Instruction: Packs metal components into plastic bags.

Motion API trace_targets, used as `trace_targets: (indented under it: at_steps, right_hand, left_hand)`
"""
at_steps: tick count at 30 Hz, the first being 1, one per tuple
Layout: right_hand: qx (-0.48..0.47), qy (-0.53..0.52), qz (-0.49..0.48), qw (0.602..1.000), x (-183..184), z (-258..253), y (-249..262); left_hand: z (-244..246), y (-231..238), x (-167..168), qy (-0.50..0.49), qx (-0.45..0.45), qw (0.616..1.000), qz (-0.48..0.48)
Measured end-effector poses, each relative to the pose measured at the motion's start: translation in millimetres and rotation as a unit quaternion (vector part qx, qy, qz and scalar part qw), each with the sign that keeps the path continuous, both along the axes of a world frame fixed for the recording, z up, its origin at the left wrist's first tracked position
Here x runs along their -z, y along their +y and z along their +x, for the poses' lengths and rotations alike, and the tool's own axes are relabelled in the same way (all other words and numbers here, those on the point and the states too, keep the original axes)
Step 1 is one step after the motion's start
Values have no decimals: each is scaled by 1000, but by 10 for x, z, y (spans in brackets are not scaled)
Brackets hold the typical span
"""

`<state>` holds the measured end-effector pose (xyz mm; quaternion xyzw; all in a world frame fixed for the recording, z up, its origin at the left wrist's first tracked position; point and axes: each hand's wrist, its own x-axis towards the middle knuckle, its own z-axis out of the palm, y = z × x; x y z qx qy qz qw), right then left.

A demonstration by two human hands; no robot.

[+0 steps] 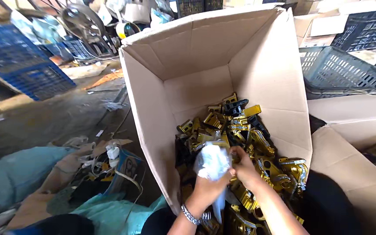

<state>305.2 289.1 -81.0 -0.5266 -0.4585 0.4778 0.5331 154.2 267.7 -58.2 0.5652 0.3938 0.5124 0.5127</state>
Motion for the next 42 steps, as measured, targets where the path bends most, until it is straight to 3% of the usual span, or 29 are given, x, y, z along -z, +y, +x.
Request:
trace_targets:
  at_steps: [2, 3, 4, 5, 6, 7, 9, 10, 11, 13, 16, 18, 20, 23, 25, 28, 32, 35, 37, 40, 42]
  right_hand:
    - [62, 162, 72, 982, -1, 326, -145]
    - [71, 312, 159, 934, 20, 530, -212]
    - [44, 467, 271, 841, 43, 731, -207]
    - [12, 558, 356, 749, -2, 895, -146]
    - [0, 584, 392, 711, -90, 974, -80]
    - [-3, 553, 366, 748, -144, 970, -41]
    - [-11, 315, 170, 934, -251, 662, -46]
    - [-70, 174, 79, 979, -336, 462, -72]
    - [-117, 74, 36, 990, -384, 279, -80]
    - [-143, -1, 26, 989, -342, 115, -87]
    - [-182, 56, 11, 982, -249, 166, -172]
    - [-183, 76, -22, 980, -203, 187, -271]
    - [-139, 74, -66, 985, -182, 207, -307]
    - [-104, 79, -96, 987, -173, 187, -287]
    - [-168, 84, -62, 980, -140, 213, -304]
    - [-216, 65, -82, 971, -144, 234, -317]
    - [-163, 132, -100, 973, -166, 152, -324]
    - [-140, 107, -35, 984, -225, 331, -280]
    - [-109, 92, -7, 990, -290, 394, -196]
    - [-170, -61, 35, 983, -416, 284, -60]
    - [-285, -187, 67, 938, -522, 182, 4]
  left_hand:
    - [-104, 66, -24, -46, -28, 998, -15]
    - [-193, 112, -52, -56, -47, 997, -29]
    - [-263, 151, -80, -61, -63, 995, -46]
    - [-287, 172, -109, -62, -74, 993, -64]
    - [-273, 164, -123, -50, -80, 993, -74]
    - [-232, 134, -103, -22, -83, 994, -73]
    - [-106, 110, 2, 60, -83, 995, -14]
    - [-42, 120, 49, 92, -80, 992, 28]
    - [8, 115, 72, 110, -75, 990, 50]
    - [43, 73, 47, 59, -55, 997, 17]
    - [-52, 49, -116, -84, 34, 988, -122]
    - [-158, 84, -153, -12, 36, 990, -133]
    - [-204, 173, -107, 95, -3, 992, -80]
    - [-174, 188, -84, 66, 10, 997, -42]
    - [-189, 149, -90, 41, 23, 999, -24]
    - [-222, 239, 38, 110, -54, 992, 22]
    - [-124, 176, -71, 86, -2, 996, -28]
    - [-348, 402, 53, 152, -150, 975, 56]
    - [-491, 508, 2, 104, -205, 972, 39]
    - [-327, 263, -166, -56, -12, 996, -71]
    - [-146, 126, -169, -84, 66, 988, -115]
